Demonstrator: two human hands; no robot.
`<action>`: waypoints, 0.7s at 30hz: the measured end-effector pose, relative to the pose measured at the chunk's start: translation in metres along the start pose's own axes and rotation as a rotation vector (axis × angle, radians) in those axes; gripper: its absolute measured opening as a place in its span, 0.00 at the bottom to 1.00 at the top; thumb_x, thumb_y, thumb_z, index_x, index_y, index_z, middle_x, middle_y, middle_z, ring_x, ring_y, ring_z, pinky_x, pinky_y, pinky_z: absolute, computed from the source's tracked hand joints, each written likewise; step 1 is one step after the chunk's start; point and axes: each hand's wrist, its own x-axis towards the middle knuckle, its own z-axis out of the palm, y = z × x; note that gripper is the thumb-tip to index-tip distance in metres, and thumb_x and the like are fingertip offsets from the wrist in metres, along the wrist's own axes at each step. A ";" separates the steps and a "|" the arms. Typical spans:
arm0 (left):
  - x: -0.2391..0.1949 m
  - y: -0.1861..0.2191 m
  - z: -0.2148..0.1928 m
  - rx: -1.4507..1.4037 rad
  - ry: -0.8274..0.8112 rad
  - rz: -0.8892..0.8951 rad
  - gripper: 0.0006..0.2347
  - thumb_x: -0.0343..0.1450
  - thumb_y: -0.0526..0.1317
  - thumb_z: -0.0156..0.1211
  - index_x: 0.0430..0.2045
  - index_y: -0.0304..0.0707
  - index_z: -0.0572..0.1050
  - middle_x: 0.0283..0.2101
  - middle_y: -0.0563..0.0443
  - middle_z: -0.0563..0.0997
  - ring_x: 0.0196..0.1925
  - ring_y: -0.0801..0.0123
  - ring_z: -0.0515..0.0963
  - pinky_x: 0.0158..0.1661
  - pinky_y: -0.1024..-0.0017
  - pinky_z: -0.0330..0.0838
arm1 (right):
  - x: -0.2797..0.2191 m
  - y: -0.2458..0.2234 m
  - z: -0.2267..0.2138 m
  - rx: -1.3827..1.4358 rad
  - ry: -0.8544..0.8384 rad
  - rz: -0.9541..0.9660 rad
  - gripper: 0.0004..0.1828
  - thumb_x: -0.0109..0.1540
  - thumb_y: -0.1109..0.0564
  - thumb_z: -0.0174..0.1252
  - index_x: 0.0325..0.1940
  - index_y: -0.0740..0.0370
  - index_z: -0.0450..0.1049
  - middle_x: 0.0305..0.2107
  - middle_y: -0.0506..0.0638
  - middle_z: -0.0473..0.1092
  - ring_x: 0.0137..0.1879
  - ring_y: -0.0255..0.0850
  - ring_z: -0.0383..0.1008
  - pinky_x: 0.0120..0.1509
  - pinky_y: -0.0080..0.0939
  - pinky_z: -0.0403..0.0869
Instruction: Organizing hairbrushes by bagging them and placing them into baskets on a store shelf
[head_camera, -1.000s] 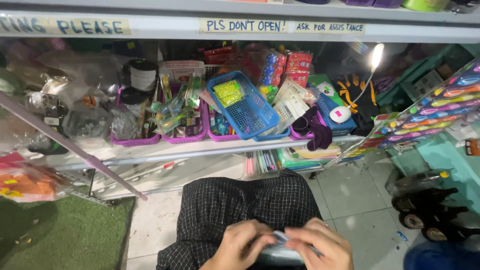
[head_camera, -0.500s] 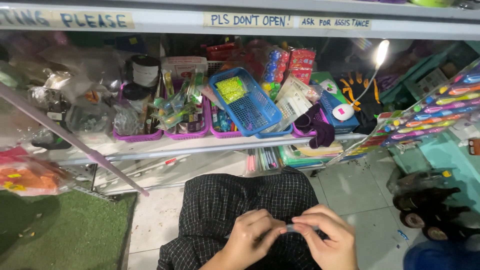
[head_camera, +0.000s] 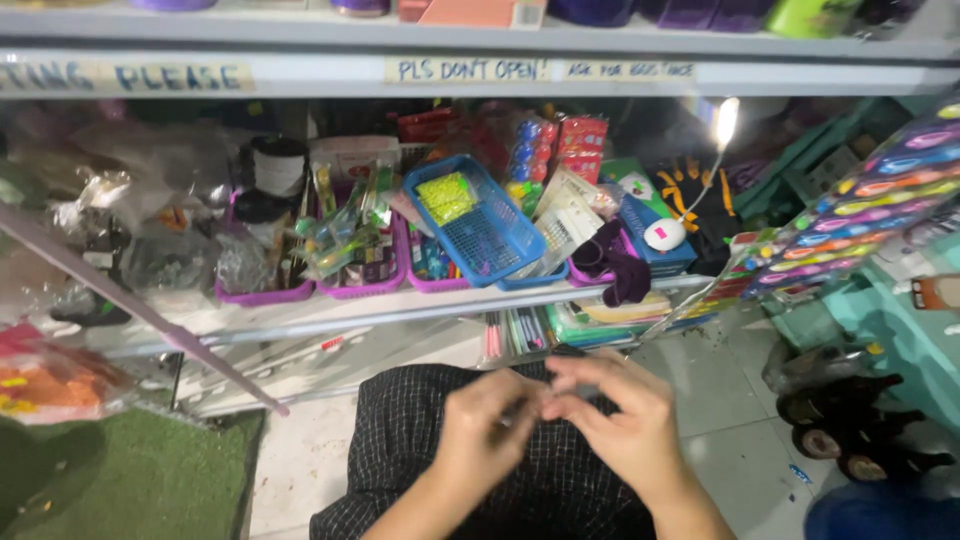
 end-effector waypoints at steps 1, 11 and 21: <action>0.006 -0.002 -0.002 -0.015 0.043 0.009 0.06 0.56 0.25 0.64 0.23 0.31 0.78 0.24 0.50 0.81 0.19 0.73 0.76 0.20 0.81 0.71 | 0.003 0.003 -0.006 0.001 -0.023 0.020 0.26 0.39 0.68 0.71 0.41 0.61 0.78 0.28 0.45 0.76 0.32 0.34 0.74 0.39 0.30 0.73; 0.047 0.011 -0.038 -0.050 0.085 -0.051 0.05 0.59 0.29 0.69 0.24 0.31 0.78 0.20 0.53 0.80 0.17 0.76 0.74 0.21 0.83 0.72 | 0.021 0.039 -0.020 0.090 0.042 0.063 0.06 0.49 0.69 0.65 0.28 0.68 0.76 0.27 0.49 0.75 0.32 0.36 0.73 0.38 0.30 0.71; 0.077 0.018 -0.051 0.204 -0.016 0.139 0.08 0.57 0.31 0.71 0.27 0.36 0.82 0.23 0.44 0.81 0.24 0.52 0.82 0.27 0.63 0.78 | 0.058 0.030 -0.027 -0.078 0.052 -0.275 0.04 0.56 0.62 0.64 0.26 0.59 0.78 0.20 0.48 0.73 0.29 0.45 0.75 0.38 0.39 0.73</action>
